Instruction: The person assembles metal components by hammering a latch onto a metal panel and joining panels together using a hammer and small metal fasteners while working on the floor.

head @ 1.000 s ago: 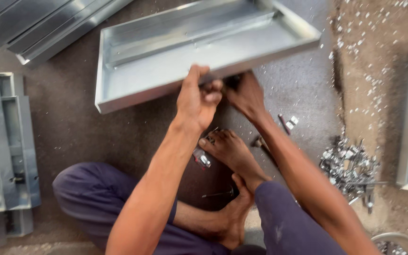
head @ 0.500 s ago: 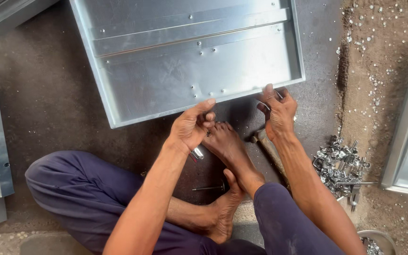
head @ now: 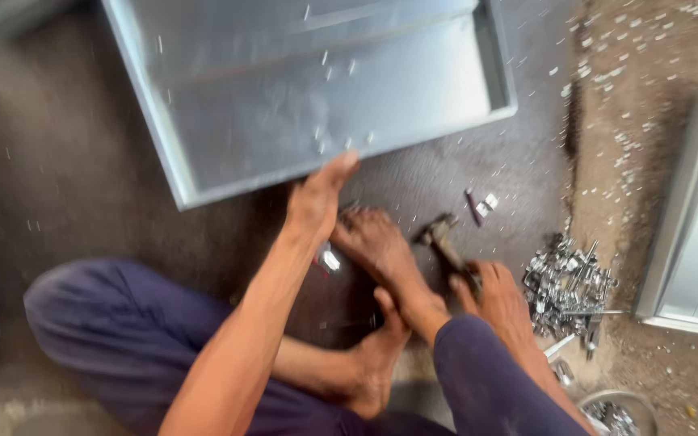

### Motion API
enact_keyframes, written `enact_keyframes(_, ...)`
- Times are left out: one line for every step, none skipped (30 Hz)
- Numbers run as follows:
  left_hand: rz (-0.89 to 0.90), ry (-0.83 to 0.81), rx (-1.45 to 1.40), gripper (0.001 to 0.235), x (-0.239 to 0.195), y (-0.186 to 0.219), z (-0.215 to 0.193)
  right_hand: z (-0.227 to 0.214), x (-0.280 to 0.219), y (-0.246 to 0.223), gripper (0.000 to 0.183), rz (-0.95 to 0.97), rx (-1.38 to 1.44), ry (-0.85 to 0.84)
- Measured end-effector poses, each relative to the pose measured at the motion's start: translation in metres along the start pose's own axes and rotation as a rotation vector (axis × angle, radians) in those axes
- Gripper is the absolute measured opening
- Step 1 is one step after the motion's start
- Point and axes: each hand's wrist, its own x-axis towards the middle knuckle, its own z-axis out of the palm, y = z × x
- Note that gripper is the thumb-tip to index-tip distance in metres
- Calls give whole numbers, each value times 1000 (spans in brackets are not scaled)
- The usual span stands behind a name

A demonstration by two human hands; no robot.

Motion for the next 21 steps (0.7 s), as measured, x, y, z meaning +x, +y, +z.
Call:
enact_keyframes(-14,26,0,45,-1,-4,-8,35,-1,-4,44,-132,-89,-85)
enact_keyframes(-29,36,6,45,2,-6,-12,71,-1,-4,43,-259,-183,-154)
enact_keyframes(-43,46,11,45,0,-8,-15,97,-8,0,41,-189,-162,-242)
enact_keyframes(-43,49,33,45,3,-8,-15,118,-11,7,39,-123,-151,-323)
enact_keyframes(-43,53,55,44,3,-9,-12,126,-9,8,39,-142,-143,-293)
enact_keyframes(-35,50,88,44,4,-3,-10,126,-5,7,39,-163,-131,-247)
enact_keyframes(-21,48,71,44,5,2,-7,124,-6,9,38,-183,-118,-202)
enact_keyframes(-5,45,54,45,7,7,-5,117,-7,11,40,-177,-155,-222)
enact_keyframes(11,41,37,47,10,10,-2,96,-9,11,37,-151,-163,-240)
enact_keyframes(23,36,45,46,9,6,-2,74,-19,11,35,-99,-122,-254)
enact_keyframes(35,30,52,46,9,2,-3,49,-33,13,34,41,43,-215)
enact_keyframes(41,28,60,46,7,-4,-5,26,-50,18,34,203,254,-160)
enact_keyframes(31,26,62,46,6,-10,-7,7,-66,22,34,349,440,-91)
enact_keyframes(30,23,68,46,7,-10,-9,-3,-75,26,36,422,576,-50)
enact_keyframes(30,20,74,46,6,-8,-10,-9,-83,30,38,478,684,-2)
enact_keyframes(46,25,52,46,8,-3,-8,-9,-84,34,41,519,772,34)
enact_keyframes(63,29,30,47,9,1,-6,-9,-83,39,39,536,762,27)
enact_keyframes(72,34,8,48,10,4,-3,-6,-80,42,38,562,752,19)
enact_keyframes(84,26,4,47,12,5,-1,-2,-75,45,39,588,741,11)
enact_keyframes(81,25,-3,46,9,1,-1,1,-75,44,40,524,727,62)
enact_keyframes(79,24,-9,45,6,-4,-2,0,-73,42,41,460,713,114)
